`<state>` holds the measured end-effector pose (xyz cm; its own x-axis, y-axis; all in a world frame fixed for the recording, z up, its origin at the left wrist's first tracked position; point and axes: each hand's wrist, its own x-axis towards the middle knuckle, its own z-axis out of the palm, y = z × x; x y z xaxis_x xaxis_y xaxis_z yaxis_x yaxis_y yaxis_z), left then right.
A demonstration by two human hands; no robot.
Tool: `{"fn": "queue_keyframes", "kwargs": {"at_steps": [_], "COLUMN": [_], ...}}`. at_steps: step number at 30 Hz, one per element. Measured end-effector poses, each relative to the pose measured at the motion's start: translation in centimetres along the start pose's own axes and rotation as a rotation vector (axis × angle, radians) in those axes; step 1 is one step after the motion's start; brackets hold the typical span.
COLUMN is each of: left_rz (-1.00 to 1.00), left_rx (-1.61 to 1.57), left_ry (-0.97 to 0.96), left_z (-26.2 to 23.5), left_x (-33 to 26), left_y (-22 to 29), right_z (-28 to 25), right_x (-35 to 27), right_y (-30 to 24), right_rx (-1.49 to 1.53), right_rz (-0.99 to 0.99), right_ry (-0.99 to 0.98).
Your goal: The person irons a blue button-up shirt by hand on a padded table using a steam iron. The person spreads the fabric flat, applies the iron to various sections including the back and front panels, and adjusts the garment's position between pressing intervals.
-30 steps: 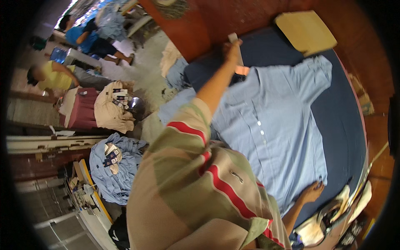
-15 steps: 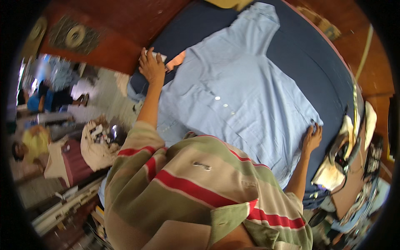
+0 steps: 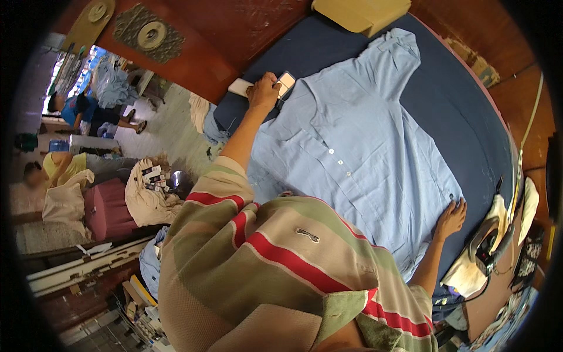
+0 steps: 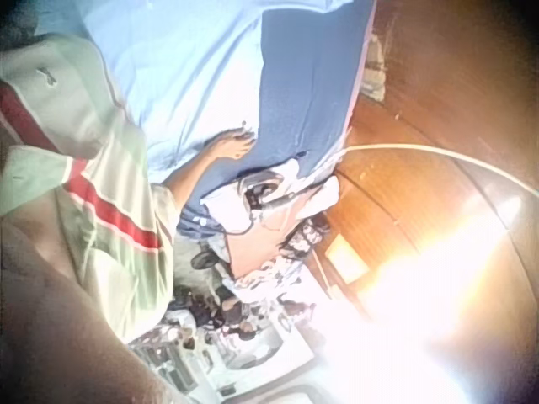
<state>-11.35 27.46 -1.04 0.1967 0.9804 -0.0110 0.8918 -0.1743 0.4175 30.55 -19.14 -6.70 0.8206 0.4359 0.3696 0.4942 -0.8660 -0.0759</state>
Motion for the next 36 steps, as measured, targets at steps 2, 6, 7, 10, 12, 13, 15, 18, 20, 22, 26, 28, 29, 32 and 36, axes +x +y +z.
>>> {"fn": "queue_keyframes", "kwargs": {"at_steps": [2, 6, 7, 10, 12, 13, 15, 18, 20, 22, 26, 28, 29, 32, 36], "left_rz": [-0.033, -0.1, -0.039, 0.179, 0.272, 0.315, 0.418, 0.561, 0.622, 0.818, 1.188, 1.078, 1.024, 0.217, -0.173], "left_rx": [0.077, 0.132, 0.134, 0.202, 0.278, 0.313, 0.348, 0.552, 0.758, 0.866, 0.872, 0.781, 0.733, 0.402, 0.291], "left_ry": [0.237, 0.64, 0.54, 0.222, 0.06, -0.02, -0.034, -0.111, -0.215, -0.156, -0.105, -0.038, -0.005, -0.185, -0.181], "left_z": [-0.4, 0.3, 0.1, -1.7, -3.4, -4.3, -5.2, -6.1, -7.8, -9.1, -9.3, -7.7, -6.7, -4.3, -2.0], "left_x": [-1.2, -2.7, -3.0, -4.1, -3.9, -3.8, -3.0, -1.4, -0.3, 0.7, 2.1, 2.3, 2.6, 2.4, 0.2], "left_y": [-0.4, -3.9, -5.1, -8.4, -8.9, -8.6, -8.4, -8.7, -7.1, -5.3, -1.4, -1.9, -2.2, -0.7, 1.2], "right_z": [-0.2, -0.1, -0.1, 0.2, 0.1, -0.1, -0.3, -0.2, -0.2, -0.1, -0.2, -0.2, -0.1, 0.0, 0.1], "right_x": [0.1, 0.4, 0.3, 0.4, 0.2, 0.2, 0.2, 0.3, 0.3, 0.4, 0.2, 0.2, 0.4, 0.3, 0.2], "right_y": [0.1, 0.0, 0.1, 0.4, 0.3, 0.3, 0.1, -0.4, -0.1, 0.1, 0.1, -0.1, -0.2, 0.0, 0.2], "right_rx": [0.0, 0.005, 0.009, 0.047, 0.03, 0.021, 0.011, 0.009, 0.01, 0.027, 0.018, 0.028, 0.037, 0.035, 0.027], "right_rz": [-0.005, -0.03, -0.031, -0.046, -0.028, -0.022, -0.011, -0.006, 0.0, 0.002, 0.01, 0.009, 0.002, 0.006, 0.016], "right_ry": [-0.002, 0.004, 0.007, 0.02, 0.007, 0.003, -0.006, -0.01, -0.013, -0.024, -0.011, -0.019, -0.017, -0.001, 0.001]}}
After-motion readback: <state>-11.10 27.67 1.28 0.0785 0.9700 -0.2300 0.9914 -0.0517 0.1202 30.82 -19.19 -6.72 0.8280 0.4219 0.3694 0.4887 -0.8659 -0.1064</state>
